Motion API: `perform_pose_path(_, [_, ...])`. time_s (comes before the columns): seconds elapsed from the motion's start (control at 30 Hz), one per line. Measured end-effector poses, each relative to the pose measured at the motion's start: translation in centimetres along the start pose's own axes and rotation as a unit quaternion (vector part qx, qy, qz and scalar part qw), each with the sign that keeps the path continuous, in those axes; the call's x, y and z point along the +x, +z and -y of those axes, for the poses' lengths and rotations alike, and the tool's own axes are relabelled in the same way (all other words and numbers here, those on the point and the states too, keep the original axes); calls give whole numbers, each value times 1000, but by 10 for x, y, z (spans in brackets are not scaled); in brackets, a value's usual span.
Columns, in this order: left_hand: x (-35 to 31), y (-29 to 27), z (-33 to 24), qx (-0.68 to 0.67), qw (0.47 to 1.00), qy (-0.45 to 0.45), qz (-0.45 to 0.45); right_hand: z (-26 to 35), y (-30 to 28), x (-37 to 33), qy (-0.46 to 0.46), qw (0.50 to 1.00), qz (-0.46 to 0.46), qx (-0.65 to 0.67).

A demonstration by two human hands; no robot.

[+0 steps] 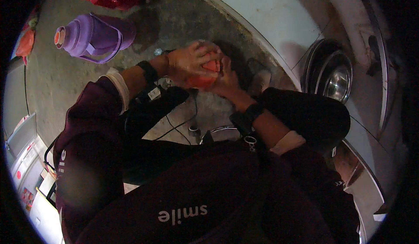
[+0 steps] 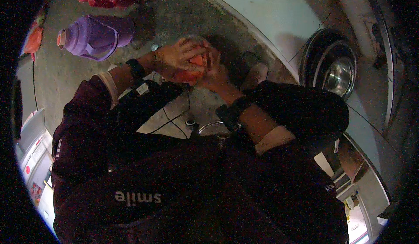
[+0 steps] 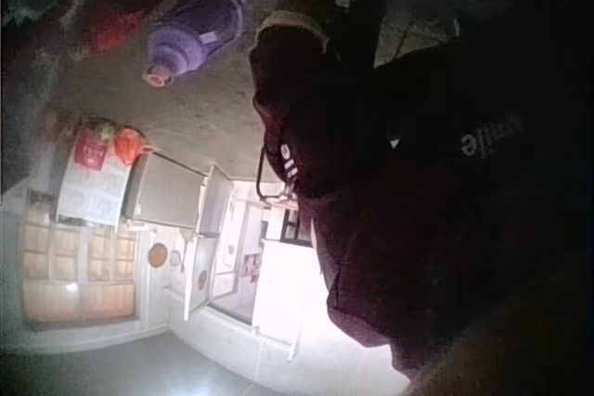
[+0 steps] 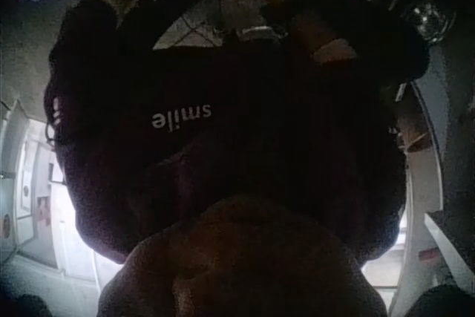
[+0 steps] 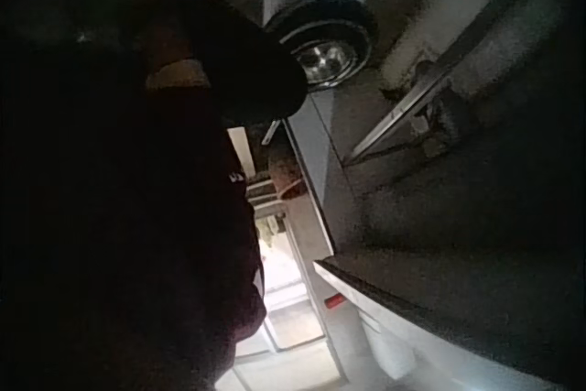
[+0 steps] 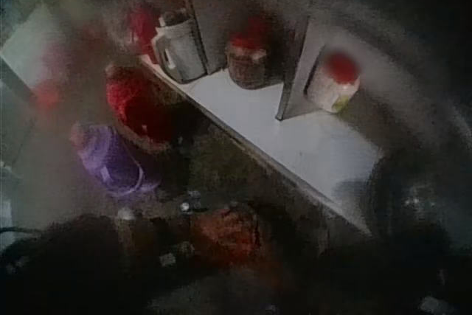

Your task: The person wipes a white countertop with a cloth, then handles a plastic bag and a small container. They place a white container with a red lid on the counter, then open a clear container with a red lid, wipe it, and place it on the floor.

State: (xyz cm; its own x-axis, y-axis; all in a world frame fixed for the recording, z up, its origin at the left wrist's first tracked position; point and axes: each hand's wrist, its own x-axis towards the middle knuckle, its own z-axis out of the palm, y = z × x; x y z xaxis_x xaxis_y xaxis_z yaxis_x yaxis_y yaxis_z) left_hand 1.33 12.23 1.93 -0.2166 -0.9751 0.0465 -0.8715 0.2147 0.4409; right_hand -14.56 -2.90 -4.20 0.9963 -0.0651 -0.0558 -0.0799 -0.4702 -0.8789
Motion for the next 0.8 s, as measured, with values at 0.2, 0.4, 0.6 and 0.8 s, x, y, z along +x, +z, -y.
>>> perform_pose_path(0.2, [-3, 7, 2, 10, 999, 3, -38, -1, 0, 4, -98, 993, -24, -66])
perform_pose_path(0.4, [0, -5, 5, 10, 1000, 18, -13, 1, -8, 6, 77, 994, 69, 20])
perform_pose_path(0.6, [5, -13, -14, 67, 997, -30, 9, 3, -4, 6, -22, 965, 71, -251])
perform_pose_path(0.8, [9, -12, -25, 97, 993, -69, -7, 10, -10, 6, 84, 983, 89, -140])
